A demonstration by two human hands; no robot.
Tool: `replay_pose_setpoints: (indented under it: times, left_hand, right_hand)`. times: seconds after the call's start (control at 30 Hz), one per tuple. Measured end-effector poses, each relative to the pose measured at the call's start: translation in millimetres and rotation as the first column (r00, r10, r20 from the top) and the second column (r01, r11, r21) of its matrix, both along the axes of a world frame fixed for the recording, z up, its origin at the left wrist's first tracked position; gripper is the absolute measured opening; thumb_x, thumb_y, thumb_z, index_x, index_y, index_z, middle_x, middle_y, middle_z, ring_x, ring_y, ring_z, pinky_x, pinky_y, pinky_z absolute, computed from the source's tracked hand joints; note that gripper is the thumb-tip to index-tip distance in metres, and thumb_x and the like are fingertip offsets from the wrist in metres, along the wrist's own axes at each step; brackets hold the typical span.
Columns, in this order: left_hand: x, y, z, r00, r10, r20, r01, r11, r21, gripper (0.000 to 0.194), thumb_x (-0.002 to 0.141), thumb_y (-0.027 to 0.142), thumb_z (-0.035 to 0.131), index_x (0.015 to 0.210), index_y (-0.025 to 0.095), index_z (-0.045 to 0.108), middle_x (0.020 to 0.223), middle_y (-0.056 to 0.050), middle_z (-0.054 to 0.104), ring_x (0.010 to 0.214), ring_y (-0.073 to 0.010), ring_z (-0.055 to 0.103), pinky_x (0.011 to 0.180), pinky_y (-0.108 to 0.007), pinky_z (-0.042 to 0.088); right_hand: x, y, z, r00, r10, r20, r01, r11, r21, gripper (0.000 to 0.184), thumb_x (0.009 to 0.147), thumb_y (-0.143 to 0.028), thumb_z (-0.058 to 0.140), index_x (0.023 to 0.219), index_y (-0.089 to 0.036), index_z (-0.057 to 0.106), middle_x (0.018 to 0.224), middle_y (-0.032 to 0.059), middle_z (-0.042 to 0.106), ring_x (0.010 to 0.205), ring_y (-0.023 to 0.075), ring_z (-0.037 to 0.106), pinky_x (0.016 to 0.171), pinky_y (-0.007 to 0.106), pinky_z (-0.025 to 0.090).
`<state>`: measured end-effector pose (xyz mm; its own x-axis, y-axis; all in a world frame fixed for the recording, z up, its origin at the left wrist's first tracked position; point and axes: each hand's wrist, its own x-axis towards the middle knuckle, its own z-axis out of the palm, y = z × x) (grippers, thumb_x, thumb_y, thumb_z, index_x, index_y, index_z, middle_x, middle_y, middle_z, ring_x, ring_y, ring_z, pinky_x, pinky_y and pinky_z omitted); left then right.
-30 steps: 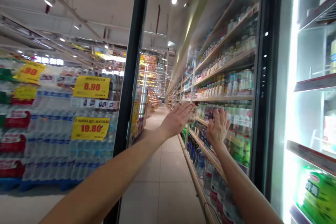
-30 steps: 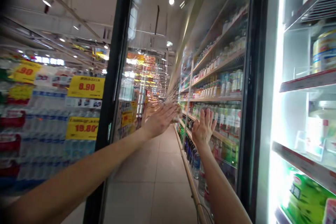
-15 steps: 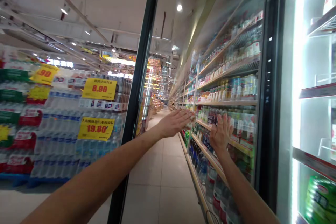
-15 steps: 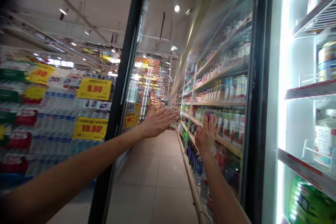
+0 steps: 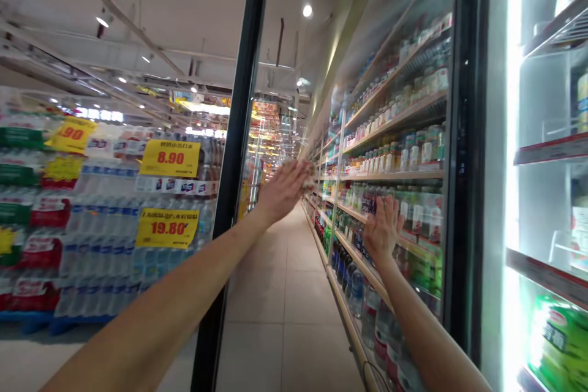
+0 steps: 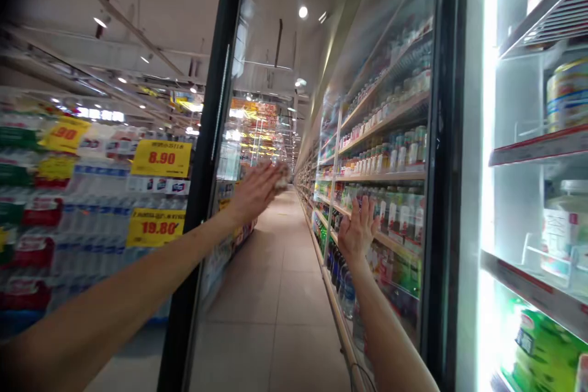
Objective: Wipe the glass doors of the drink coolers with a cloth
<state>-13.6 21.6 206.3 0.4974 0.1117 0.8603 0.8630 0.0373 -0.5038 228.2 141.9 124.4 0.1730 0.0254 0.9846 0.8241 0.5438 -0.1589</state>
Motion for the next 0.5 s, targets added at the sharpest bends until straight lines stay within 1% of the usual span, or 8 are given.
replay_pose_setpoints:
  times: [0.07, 0.1, 0.13, 0.2, 0.27, 0.33, 0.43, 0.5]
  left_hand:
    - [-3.0, 0.5, 6.8, 0.977, -0.016, 0.210, -0.005, 0.995, 0.100, 0.041, 0.087, 0.023, 0.040, 0.126, 0.014, 0.044, 0.140, -0.010, 0.037, 0.133, -0.0217, 0.025, 0.108, -0.043, 0.027]
    - [-0.4, 1.5, 4.9, 0.973, -0.020, 0.231, -0.005, 0.994, 0.107, 0.040, 0.087, 0.023, 0.040, 0.125, 0.014, 0.045, 0.140, -0.010, 0.037, 0.133, -0.0225, 0.025, 0.108, -0.044, 0.027]
    - [4.7, 2.9, -0.3, 0.983, -0.019, 0.185, 0.004, 0.997, 0.082, 0.040, 0.087, 0.023, 0.040, 0.125, 0.015, 0.045, 0.139, -0.009, 0.038, 0.133, -0.0226, 0.025, 0.108, -0.044, 0.026]
    - [18.7, 6.0, -16.0, 0.995, -0.030, -0.091, 0.026, 0.998, -0.051, 0.040, 0.087, 0.023, 0.040, 0.127, 0.018, 0.044, 0.139, -0.008, 0.039, 0.133, -0.0202, 0.026, 0.109, -0.042, 0.025]
    - [29.7, 8.0, -26.6, 0.922, -0.087, -0.377, 0.015, 0.982, -0.190, 0.043, 0.087, 0.022, 0.040, 0.130, 0.020, 0.040, 0.138, -0.006, 0.040, 0.132, -0.0161, 0.028, 0.110, -0.037, 0.024]
    - [31.2, 7.7, -22.7, 0.896, -0.107, -0.430, 0.009, 0.975, -0.222, 0.043, 0.088, 0.021, 0.039, 0.131, 0.022, 0.038, 0.139, -0.004, 0.039, 0.132, -0.0145, 0.028, 0.110, -0.036, 0.024]
    - [22.1, 4.5, 0.9, 0.998, -0.030, -0.061, 0.027, 0.998, -0.062, 0.041, 0.088, 0.023, 0.039, 0.128, 0.018, 0.041, 0.140, -0.006, 0.037, 0.133, -0.0190, 0.025, 0.109, -0.041, 0.025]
    - [19.9, 4.1, 9.3, 0.990, -0.017, 0.143, 0.013, 0.999, 0.029, 0.040, 0.088, 0.024, 0.039, 0.126, 0.015, 0.044, 0.141, -0.009, 0.035, 0.134, -0.0228, 0.024, 0.108, -0.044, 0.026]
  right_hand:
    - [-0.3, -0.6, 0.1, 1.000, -0.003, -0.003, 0.003, 1.000, -0.012, 0.049, 0.087, -0.031, 0.033, 0.135, -0.019, 0.035, 0.143, 0.0120, 0.032, 0.134, 0.0266, 0.023, 0.105, 0.055, 0.019]
    - [-0.4, -0.8, 0.0, 1.000, -0.001, -0.003, 0.001, 1.000, -0.017, 0.050, 0.087, -0.031, 0.033, 0.135, -0.019, 0.035, 0.143, 0.0118, 0.032, 0.135, 0.0264, 0.022, 0.105, 0.054, 0.019]
    - [-0.4, -0.9, -0.2, 1.000, 0.003, -0.005, -0.003, 1.000, -0.019, 0.050, 0.087, -0.031, 0.033, 0.135, -0.020, 0.035, 0.143, 0.0117, 0.032, 0.135, 0.0262, 0.022, 0.106, 0.054, 0.019]
    - [-0.3, -0.8, -0.6, 1.000, 0.010, -0.010, -0.011, 1.000, -0.018, 0.049, 0.086, -0.030, 0.032, 0.135, -0.020, 0.035, 0.143, 0.0114, 0.031, 0.135, 0.0257, 0.022, 0.106, 0.054, 0.019]
    - [-0.1, -0.8, -0.9, 1.000, 0.014, -0.013, -0.014, 1.000, -0.013, 0.049, 0.087, -0.029, 0.032, 0.134, -0.019, 0.036, 0.143, 0.0110, 0.032, 0.135, 0.0251, 0.022, 0.106, 0.053, 0.018]
    - [0.1, -0.6, -0.9, 1.000, 0.010, -0.013, -0.010, 1.000, -0.008, 0.049, 0.087, -0.029, 0.031, 0.134, -0.019, 0.037, 0.143, 0.0110, 0.032, 0.135, 0.0246, 0.022, 0.107, 0.052, 0.018]
    - [-0.3, -0.3, -0.8, 1.000, 0.002, -0.012, -0.002, 1.000, -0.009, 0.048, 0.087, -0.029, 0.031, 0.133, -0.019, 0.037, 0.143, 0.0110, 0.032, 0.135, 0.0241, 0.022, 0.107, 0.052, 0.018]
    - [-0.7, 0.0, -0.8, 1.000, -0.004, -0.017, 0.004, 1.000, -0.010, 0.048, 0.087, -0.029, 0.031, 0.133, -0.018, 0.037, 0.143, 0.0111, 0.033, 0.135, 0.0240, 0.023, 0.107, 0.051, 0.018]
